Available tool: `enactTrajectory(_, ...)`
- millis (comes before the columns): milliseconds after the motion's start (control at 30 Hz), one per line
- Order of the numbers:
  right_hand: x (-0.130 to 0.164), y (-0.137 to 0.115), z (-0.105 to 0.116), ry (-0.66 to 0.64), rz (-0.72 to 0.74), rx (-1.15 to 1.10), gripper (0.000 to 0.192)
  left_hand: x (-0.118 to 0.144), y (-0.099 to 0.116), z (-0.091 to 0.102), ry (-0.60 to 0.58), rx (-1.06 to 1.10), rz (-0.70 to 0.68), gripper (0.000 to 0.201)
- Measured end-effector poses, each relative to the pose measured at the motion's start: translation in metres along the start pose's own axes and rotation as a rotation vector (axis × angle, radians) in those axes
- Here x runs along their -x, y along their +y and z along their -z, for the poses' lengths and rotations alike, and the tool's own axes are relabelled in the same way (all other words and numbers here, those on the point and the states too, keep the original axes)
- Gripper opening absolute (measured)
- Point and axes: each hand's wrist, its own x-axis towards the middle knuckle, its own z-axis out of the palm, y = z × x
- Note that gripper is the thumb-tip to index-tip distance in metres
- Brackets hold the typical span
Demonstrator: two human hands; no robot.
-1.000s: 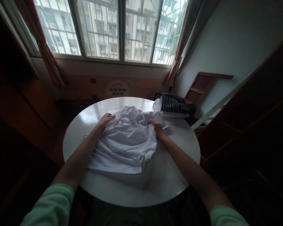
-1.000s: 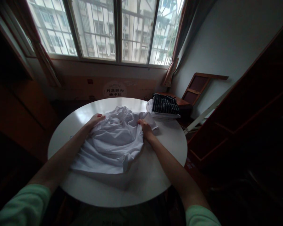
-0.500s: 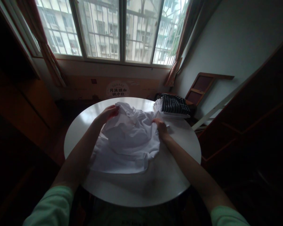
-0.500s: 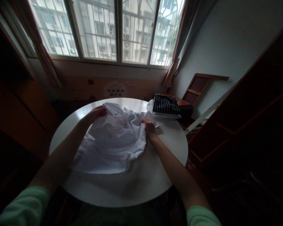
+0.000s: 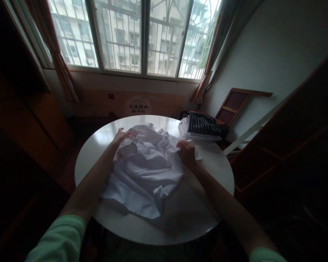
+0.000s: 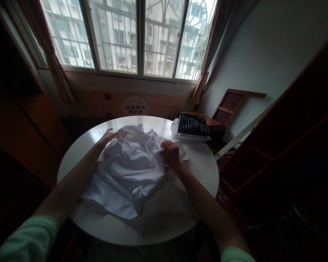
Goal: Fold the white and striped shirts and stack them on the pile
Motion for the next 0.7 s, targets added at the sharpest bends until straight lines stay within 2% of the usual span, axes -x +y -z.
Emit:
enactTrajectory(67, -0.001, -0.006, -0.004, -0.052, 0.076, -0.073, 0.018, -0.003, 0.000, 0.008, -0.029, -0.138, -0.002, 0.058)
enactTrajectory(133, -0.003, -0.003, -0.006, 0.000, 0.034, -0.115, 0.030, -0.006, 0.002, 0.017, -0.146, -0.276, -0.001, 0.049)
enactTrajectory(233, -0.004, 0.021, -0.007, 0.166, -0.203, -0.082, 0.043, -0.008, 0.005, 0.029, -0.310, -0.492, 0.005, 0.053)
enactTrajectory(300, -0.002, 0.044, -0.007, 0.182, -0.400, -0.020, 0.044, -0.006, 0.008, 0.036, -0.389, -0.596, 0.045, 0.060)
enactTrajectory(400, 0.008, 0.074, -0.010, -0.008, -0.685, -0.007, 0.047, 0.003, 0.014, 0.046, -0.522, -0.597, 0.091, 0.066)
enactTrajectory(467, 0.015, 0.084, -0.014, -0.172, -0.791, -0.075, 0.047, 0.012, 0.021, 0.050, -0.617, -0.537, 0.059, 0.071)
enactTrajectory(567, 0.021, 0.084, -0.018, -0.333, -0.780, -0.248, 0.042, 0.025, 0.029, 0.040, -0.745, -0.555, -0.074, 0.087)
enactTrajectory(700, 0.021, 0.069, -0.017, -0.383, -0.733, -0.427, 0.037, 0.033, 0.027, 0.005, -0.808, -0.749, -0.253, 0.099)
